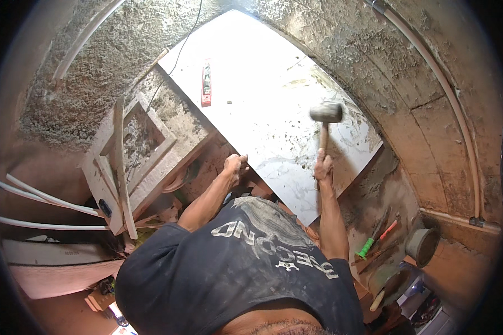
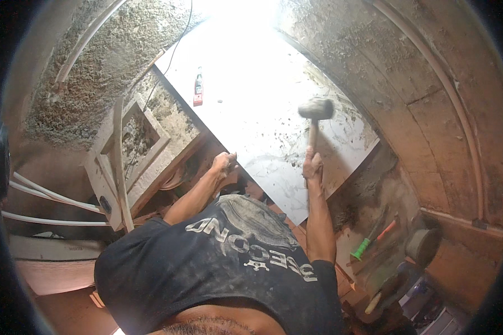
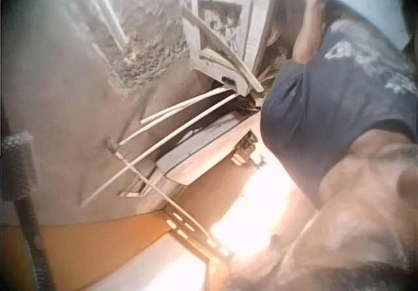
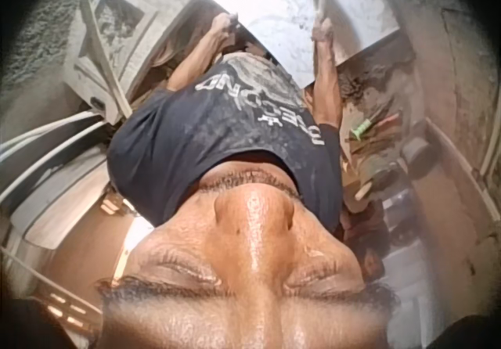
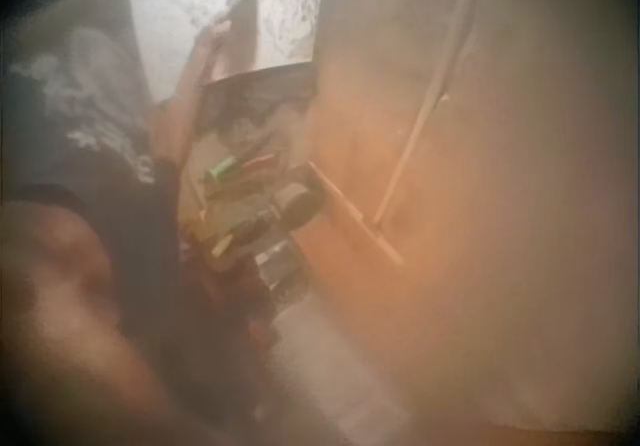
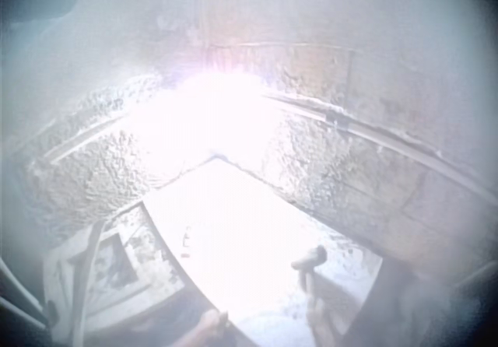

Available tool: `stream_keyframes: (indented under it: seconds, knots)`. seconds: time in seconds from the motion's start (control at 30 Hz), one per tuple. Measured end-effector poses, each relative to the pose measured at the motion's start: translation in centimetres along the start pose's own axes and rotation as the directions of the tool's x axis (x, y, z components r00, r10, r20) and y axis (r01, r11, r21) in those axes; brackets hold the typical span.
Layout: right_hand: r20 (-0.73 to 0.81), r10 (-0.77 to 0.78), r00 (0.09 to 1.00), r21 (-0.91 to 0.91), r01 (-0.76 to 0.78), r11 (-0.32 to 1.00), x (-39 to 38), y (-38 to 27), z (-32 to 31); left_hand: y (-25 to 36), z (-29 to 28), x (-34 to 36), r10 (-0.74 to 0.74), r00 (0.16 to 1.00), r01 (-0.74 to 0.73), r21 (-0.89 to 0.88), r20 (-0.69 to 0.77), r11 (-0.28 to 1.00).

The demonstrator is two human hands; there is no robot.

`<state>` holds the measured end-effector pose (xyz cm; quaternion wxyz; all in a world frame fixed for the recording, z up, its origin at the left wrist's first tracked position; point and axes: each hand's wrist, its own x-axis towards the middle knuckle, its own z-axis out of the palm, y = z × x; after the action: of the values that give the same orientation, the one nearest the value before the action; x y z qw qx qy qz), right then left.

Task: The person applies a large tile to a wall covered in adhesive, hammers it into place with a rubber mallet, uses a spirit level to check alignment, and scrapes away excess mortar from the edges with a trowel.

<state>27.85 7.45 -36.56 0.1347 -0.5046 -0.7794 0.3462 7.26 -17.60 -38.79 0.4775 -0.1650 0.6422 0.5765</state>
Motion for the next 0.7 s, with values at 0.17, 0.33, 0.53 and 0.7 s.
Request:
stream_keyframes:
  seconds: [0.17,0.33,0.53,0.7]
  knots:
    - [0.134,0.141,0.981,0.276,-0.174,0.945,-1.0,-4.5,-2.3,0.6,0.8,-2.0,0.005,0.998,-0.006,-0.015,-0.063,1.0]
    - [0.046,0.023,0.999,0.182,-0.031,0.983,-0.4,-0.2,2.0,0.5,0.3,-1.4,0.009,0.999,-0.01,-0.021,-0.04,1.0]
    - [0.07,-0.042,0.997,0.121,0.034,0.992,-2.4,-4.1,0.5,0.5,0.3,-1.3,-0.003,0.998,0.002,-0.009,-0.055,1.0]
    - [0.184,0.107,0.977,0.115,-0.129,0.985,-2.5,-5.7,-1.0,0.6,0.2,-1.4,0.011,0.998,-0.011,0.0,-0.056,1.0]
